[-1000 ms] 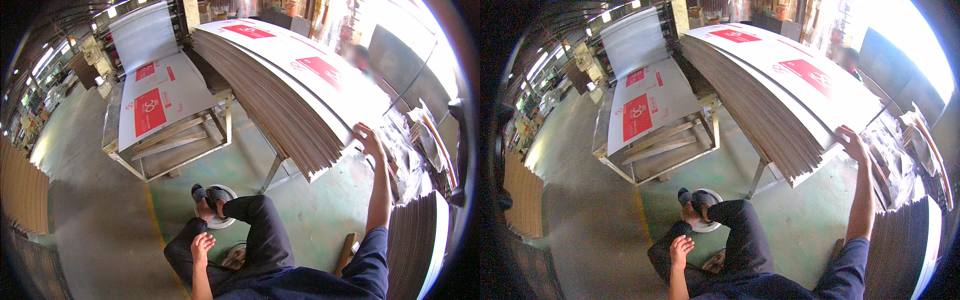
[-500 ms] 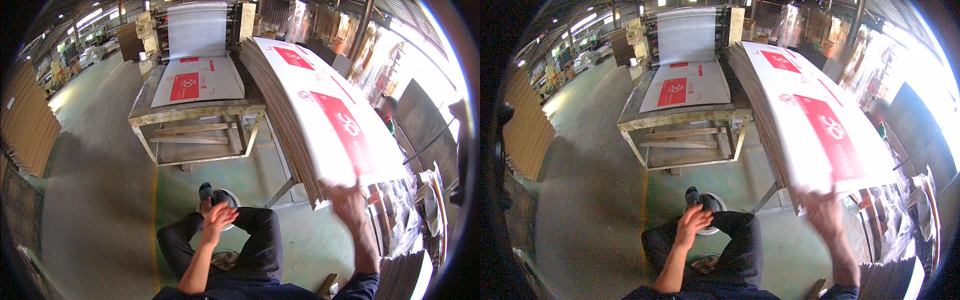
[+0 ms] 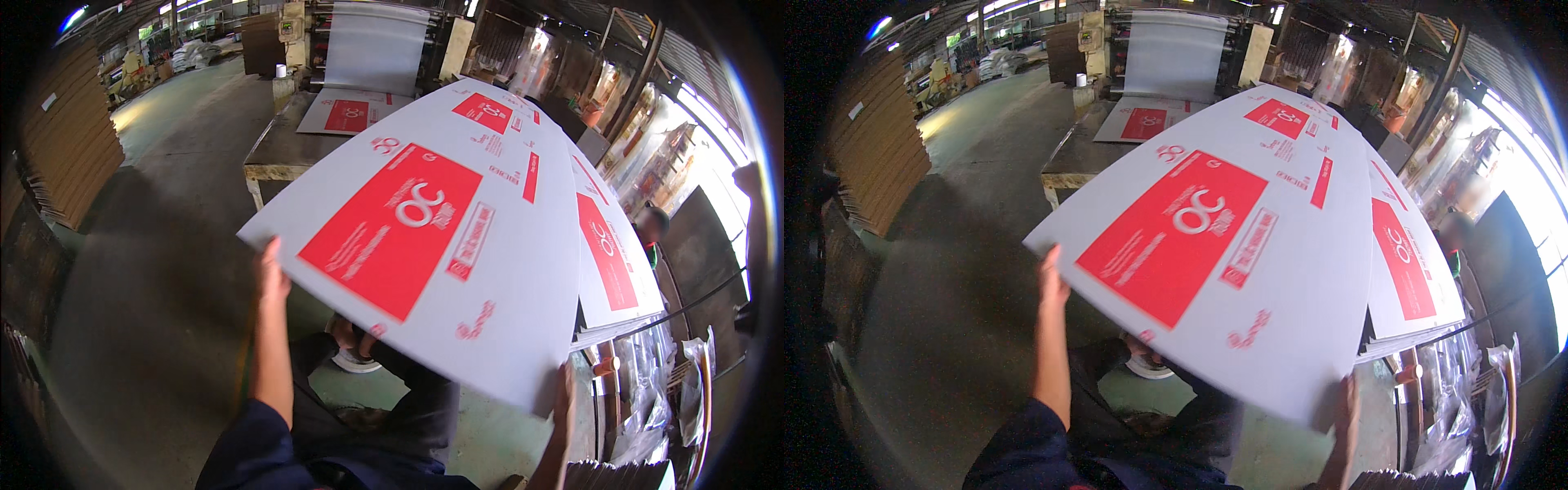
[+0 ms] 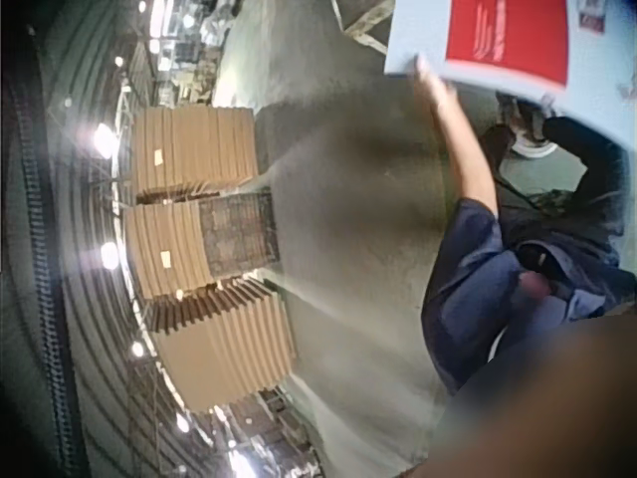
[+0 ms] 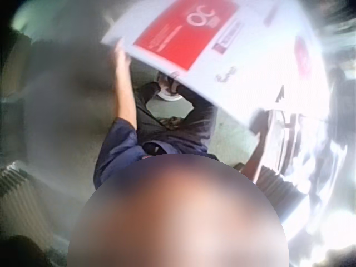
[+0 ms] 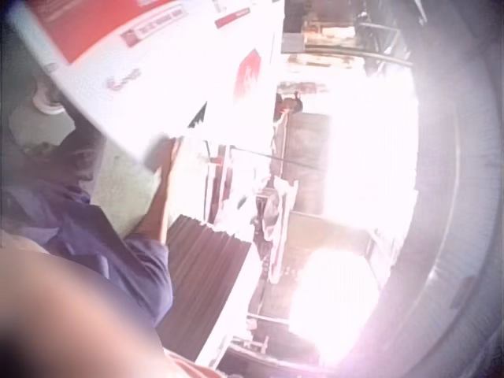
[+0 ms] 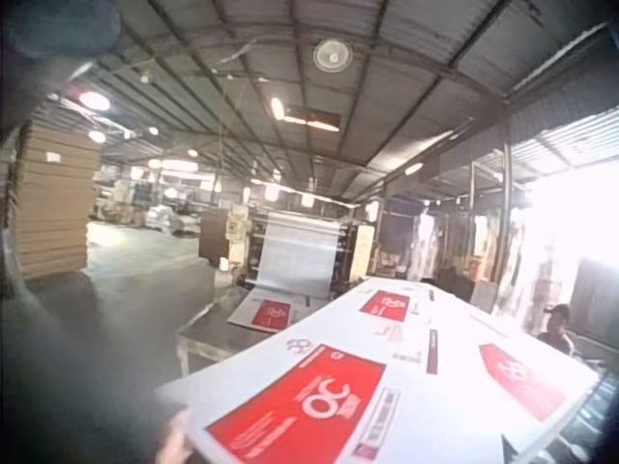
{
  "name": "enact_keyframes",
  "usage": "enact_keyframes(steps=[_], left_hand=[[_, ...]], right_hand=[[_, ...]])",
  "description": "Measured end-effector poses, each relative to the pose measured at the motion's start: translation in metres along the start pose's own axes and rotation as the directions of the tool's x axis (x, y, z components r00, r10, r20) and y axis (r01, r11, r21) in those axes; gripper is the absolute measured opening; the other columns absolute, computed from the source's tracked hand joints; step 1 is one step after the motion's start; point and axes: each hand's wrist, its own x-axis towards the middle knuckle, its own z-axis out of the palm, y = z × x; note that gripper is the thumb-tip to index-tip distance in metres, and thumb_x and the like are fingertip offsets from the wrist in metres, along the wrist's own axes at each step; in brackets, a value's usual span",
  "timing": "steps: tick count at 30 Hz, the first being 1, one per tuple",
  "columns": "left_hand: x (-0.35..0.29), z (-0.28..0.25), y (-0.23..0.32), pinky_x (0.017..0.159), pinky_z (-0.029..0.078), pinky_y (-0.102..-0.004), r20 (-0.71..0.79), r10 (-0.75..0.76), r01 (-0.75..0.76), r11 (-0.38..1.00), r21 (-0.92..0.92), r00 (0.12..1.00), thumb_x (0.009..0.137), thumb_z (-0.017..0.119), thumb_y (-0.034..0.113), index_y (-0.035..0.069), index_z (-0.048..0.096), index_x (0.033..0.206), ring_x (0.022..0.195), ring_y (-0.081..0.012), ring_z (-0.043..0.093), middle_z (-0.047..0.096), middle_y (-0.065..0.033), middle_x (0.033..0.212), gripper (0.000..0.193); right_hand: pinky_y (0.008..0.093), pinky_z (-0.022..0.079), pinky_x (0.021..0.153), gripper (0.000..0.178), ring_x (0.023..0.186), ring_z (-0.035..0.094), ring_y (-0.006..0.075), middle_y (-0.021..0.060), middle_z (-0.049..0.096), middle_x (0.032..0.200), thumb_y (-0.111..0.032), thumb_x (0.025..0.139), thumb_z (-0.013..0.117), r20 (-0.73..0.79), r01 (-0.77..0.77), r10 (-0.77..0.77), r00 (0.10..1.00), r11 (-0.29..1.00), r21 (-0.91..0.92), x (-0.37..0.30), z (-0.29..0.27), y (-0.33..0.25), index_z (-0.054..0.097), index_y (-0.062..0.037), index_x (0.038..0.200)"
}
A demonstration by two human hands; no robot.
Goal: The person repeatedly picks up large white cardboard sheets with red branding from a table and places them onto a growing stack on the right. The action is continuous and repetitive throughout the clip.
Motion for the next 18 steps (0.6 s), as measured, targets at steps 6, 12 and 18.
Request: enact_keyframes(steps=[6, 12, 18], left_hand=[[-0.101, -0.182, 0.042, 0.091, 0.045, -0.0378, -0.137, -0.111, 0.132, 0.979, 0.154, 0.984, 0.090, 0.053, 0.036, 0.003, 0.050, 0.123, 0.106, -0.0224, 0.055, 0.056, -0.0096, 0.119, 0.046], [-0.185, -0.297, 0.007, 0.093, 0.041, -0.0416, -0.450, 0.002, -0.044, 0.995, -0.084, 0.893, 0.079, 0.059, 0.029, 0.006, 0.055, 0.115, 0.107, -0.0265, 0.050, 0.056, -0.0071, 0.114, 0.043], [-0.203, -0.344, 0.029, 0.097, 0.036, -0.0471, -0.692, 0.391, -0.432, 0.893, 0.127, 0.606, 0.079, 0.056, 0.035, 0.016, 0.026, 0.134, 0.117, -0.0285, 0.040, 0.040, -0.0099, 0.127, 0.065]], right_hand=[[0.0271, 0.030, 0.052, 0.044, 0.061, 0.034, 0.0064, -0.0042, 0.038, 0.062, -0.038, 0.097, 0.041, 0.015, -0.167, 0.169, 0.985, 0.981, -0.100, -0.105, 0.081, -0.029, 0.049, -0.0037, 0.070], [0.0390, 0.045, 0.063, 0.042, 0.065, 0.059, 0.0264, 0.0164, 0.060, 0.069, -0.038, 0.096, 0.041, -0.062, -0.278, 0.276, 0.959, 0.880, -0.386, -0.062, 0.128, -0.005, 0.058, -0.0004, 0.084], [0.0497, 0.045, 0.069, 0.032, 0.079, 0.060, 0.0428, 0.0215, 0.063, 0.079, -0.039, 0.093, 0.047, -0.032, -0.228, 0.248, 0.968, 0.823, -0.520, -0.039, 0.205, 0.039, 0.051, -0.0102, 0.107]])
